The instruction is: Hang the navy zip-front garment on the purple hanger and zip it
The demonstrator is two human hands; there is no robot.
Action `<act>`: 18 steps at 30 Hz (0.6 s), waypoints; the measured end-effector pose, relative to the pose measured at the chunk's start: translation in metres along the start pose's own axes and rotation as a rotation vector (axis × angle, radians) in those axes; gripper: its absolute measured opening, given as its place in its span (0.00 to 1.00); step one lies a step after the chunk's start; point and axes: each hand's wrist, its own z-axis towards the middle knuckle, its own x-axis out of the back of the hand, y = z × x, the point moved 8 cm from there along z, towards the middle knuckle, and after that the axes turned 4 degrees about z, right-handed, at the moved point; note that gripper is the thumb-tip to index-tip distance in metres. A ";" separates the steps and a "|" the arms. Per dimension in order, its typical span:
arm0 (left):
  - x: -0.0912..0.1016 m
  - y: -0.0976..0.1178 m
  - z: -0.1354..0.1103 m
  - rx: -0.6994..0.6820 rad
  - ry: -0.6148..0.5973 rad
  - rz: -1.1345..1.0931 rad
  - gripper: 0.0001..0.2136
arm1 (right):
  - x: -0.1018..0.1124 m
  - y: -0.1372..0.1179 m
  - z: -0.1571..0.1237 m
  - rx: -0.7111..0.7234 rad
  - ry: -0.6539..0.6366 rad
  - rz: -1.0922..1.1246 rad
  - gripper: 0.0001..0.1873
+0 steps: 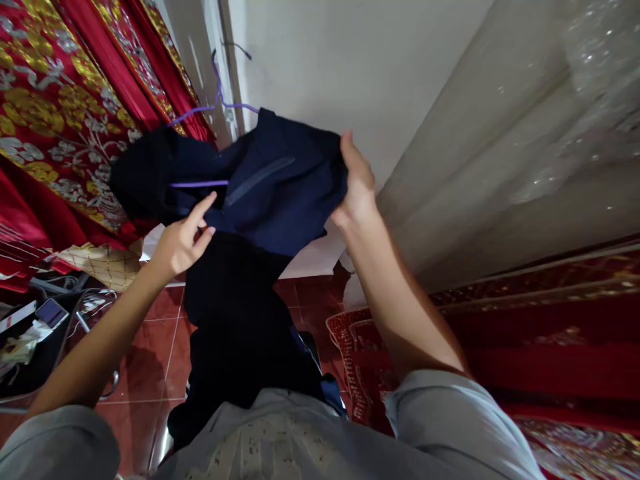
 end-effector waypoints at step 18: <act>-0.076 0.076 -0.057 0.275 0.273 -0.524 0.07 | -0.057 0.074 -0.170 0.150 0.028 -0.309 0.08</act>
